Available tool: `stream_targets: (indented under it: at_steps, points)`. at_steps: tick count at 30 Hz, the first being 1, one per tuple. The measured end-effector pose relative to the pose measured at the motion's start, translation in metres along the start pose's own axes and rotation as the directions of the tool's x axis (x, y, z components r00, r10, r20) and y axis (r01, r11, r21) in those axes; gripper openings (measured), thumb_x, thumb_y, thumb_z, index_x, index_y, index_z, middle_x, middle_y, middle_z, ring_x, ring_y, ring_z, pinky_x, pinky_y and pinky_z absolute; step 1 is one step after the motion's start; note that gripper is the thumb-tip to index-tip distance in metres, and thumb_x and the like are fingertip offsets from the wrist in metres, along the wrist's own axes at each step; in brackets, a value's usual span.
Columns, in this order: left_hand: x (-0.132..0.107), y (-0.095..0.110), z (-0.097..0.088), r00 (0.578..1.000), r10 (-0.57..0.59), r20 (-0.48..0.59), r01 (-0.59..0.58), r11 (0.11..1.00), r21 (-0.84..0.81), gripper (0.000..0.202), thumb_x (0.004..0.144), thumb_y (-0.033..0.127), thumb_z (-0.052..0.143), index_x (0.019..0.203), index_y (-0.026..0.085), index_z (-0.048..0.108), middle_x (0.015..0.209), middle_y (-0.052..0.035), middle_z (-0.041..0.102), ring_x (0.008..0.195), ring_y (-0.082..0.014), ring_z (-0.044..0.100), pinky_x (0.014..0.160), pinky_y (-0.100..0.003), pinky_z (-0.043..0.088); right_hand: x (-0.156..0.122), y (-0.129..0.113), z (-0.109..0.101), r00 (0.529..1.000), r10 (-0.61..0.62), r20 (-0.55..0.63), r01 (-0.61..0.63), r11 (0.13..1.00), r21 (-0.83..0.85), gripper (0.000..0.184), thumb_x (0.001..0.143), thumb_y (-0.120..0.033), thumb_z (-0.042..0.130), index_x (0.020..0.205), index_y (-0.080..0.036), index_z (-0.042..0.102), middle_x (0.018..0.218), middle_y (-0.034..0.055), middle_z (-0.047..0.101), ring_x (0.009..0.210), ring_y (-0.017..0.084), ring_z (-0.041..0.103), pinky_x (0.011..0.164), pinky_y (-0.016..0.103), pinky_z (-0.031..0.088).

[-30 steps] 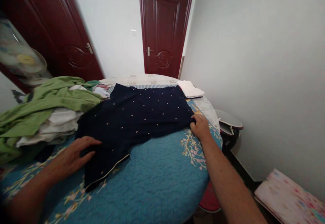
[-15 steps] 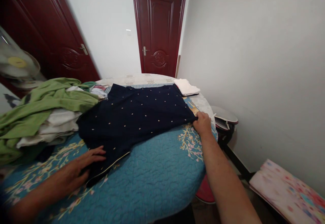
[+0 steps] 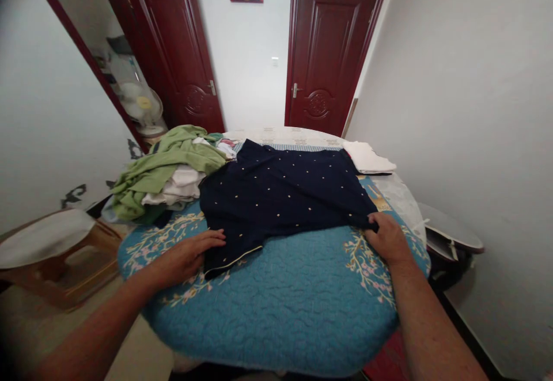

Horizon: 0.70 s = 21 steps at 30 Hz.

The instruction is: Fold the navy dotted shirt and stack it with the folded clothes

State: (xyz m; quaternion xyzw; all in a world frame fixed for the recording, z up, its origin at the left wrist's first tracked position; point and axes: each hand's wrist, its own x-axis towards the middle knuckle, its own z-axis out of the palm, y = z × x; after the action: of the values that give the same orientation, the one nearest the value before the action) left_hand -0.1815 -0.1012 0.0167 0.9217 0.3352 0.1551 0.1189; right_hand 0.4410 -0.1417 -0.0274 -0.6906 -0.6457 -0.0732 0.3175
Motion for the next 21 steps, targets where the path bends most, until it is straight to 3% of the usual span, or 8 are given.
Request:
stream_targets:
  at_steps: [2,4,6,10,13,18,21]
  points:
    - [-0.002,-0.005,-0.001,0.999,-0.032,0.000,0.032,0.998,0.056,0.058,0.089,0.000,0.045,0.136,0.024,0.069,0.150,-0.0092,0.065,0.138,-0.0225,0.062,0.116,-0.042,0.053,-0.001,0.001,-0.002,0.990,0.133,-0.038,-0.134,0.991,-0.016,0.022,0.075,-0.041,0.058,0.091,-0.026,0.063,0.098,0.0079,0.072,0.094,0.030,0.068,0.087,0.041,0.051]
    - [0.000,-0.011,0.000,0.998,-0.058,-0.013,0.059,0.990,0.127,0.048,0.094,0.005,0.045,0.129,0.023,0.074,0.144,-0.0112,0.069,0.131,-0.0251,0.067,0.110,-0.043,0.058,-0.001,0.002,-0.004,0.967,0.245,-0.069,-0.248,0.968,-0.035,0.027,0.076,-0.044,0.056,0.093,-0.026,0.066,0.093,0.0078,0.073,0.091,0.030,0.068,0.083,0.041,0.051]
    - [0.005,-0.015,0.001,0.999,-0.048,-0.022,0.051,0.984,0.170,0.038,0.099,0.012,0.048,0.121,0.022,0.076,0.137,-0.0119,0.073,0.125,-0.0269,0.070,0.108,-0.045,0.059,-0.001,0.001,-0.005,0.958,0.280,-0.056,-0.283,0.958,-0.049,0.028,0.076,-0.046,0.056,0.094,-0.026,0.067,0.090,0.0073,0.073,0.088,0.030,0.069,0.081,0.040,0.051]
    - [0.009,-0.015,-0.003,0.997,0.055,-0.061,-0.048,0.992,0.115,0.032,0.103,0.015,0.046,0.115,0.024,0.075,0.125,-0.0077,0.078,0.130,-0.0232,0.068,0.126,-0.051,0.042,-0.001,-0.003,-0.007,0.961,0.277,-0.029,-0.278,0.959,-0.058,0.030,0.077,-0.046,0.056,0.095,-0.026,0.068,0.088,0.0067,0.073,0.085,0.030,0.069,0.079,0.039,0.051]
    - [0.002,-0.012,-0.015,0.995,0.093,-0.021,-0.093,0.996,0.000,0.030,0.104,0.018,0.047,0.118,0.026,0.071,0.122,-0.0041,0.079,0.129,-0.0190,0.068,0.131,-0.051,0.031,-0.002,-0.004,-0.008,0.964,0.267,-0.012,-0.267,0.962,-0.049,0.031,0.077,-0.044,0.054,0.097,-0.025,0.068,0.088,0.0070,0.073,0.085,0.030,0.070,0.079,0.040,0.051]
    - [-0.001,-0.001,-0.057,0.988,-0.025,0.150,0.049,0.986,-0.159,0.025,0.101,0.027,0.054,0.115,0.027,0.075,0.121,-0.0019,0.079,0.121,-0.0204,0.071,0.126,-0.047,0.041,0.002,0.003,-0.018,0.979,0.134,0.157,-0.133,0.991,-0.015,0.023,0.077,-0.039,0.054,0.092,-0.027,0.067,0.085,0.0042,0.074,0.081,0.029,0.071,0.077,0.039,0.051]
    - [0.011,0.007,-0.078,0.960,-0.083,0.266,0.140,0.970,-0.201,0.022,0.098,0.030,0.058,0.108,0.028,0.078,0.113,-0.0011,0.080,0.112,-0.0213,0.073,0.111,-0.037,0.053,0.008,0.015,-0.029,0.946,0.065,0.316,-0.070,0.998,0.007,0.017,0.078,-0.038,0.055,0.086,-0.028,0.067,0.079,0.0022,0.073,0.077,0.028,0.070,0.072,0.039,0.051]
